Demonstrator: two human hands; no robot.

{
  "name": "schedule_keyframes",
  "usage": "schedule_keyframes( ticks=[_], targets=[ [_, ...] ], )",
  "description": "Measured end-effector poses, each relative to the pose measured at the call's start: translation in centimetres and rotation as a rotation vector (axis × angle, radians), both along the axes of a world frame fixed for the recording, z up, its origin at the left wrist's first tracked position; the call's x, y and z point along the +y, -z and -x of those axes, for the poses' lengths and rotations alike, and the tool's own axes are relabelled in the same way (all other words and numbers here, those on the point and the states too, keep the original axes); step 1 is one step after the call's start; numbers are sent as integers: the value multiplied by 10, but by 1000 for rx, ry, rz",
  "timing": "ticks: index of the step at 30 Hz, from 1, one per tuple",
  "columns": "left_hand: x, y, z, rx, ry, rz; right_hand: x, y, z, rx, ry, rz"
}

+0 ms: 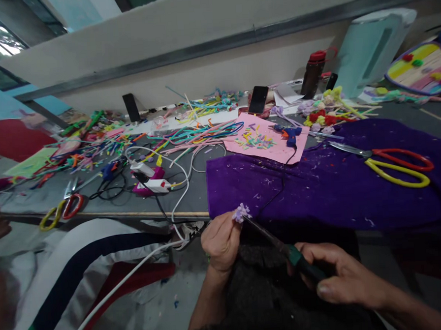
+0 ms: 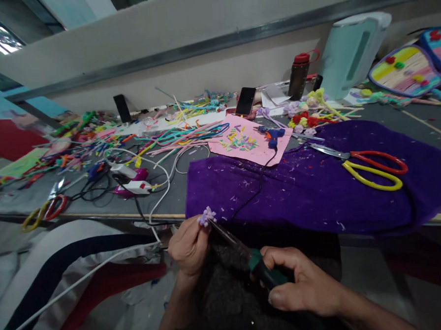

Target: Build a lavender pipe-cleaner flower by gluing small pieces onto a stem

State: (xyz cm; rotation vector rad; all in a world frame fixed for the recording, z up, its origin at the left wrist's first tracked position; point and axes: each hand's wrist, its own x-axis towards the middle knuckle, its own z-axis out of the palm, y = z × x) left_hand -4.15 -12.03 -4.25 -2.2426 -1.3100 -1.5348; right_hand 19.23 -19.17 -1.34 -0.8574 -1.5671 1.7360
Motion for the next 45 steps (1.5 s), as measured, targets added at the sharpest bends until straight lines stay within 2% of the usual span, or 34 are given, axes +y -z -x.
schedule_keyframes(
  ticks=[4,7,10,13,19,25,45],
  targets=[
    [2,-6,-1,-126,12,166,0,-4,-4,-135,20,-141],
    [3,-12,-1,-231,45,319,-7,-10,-9,-347,59,-320],
    [3,-15,-2,-273,75,404,-16,-9,-12,-574,130,-476],
    [2,-16,-3,-296,94,428,-20,-5,-12,-705,169,-589],
    [2,-13,-3,-311,129,389,-11,-6,-8,-743,161,-744],
    [3,-10,-3,-295,154,370,-11,-7,-9,-775,158,-785],
    [5,-6,0,-103,134,190,-9,-6,-13,-748,181,-766]
  ],
)
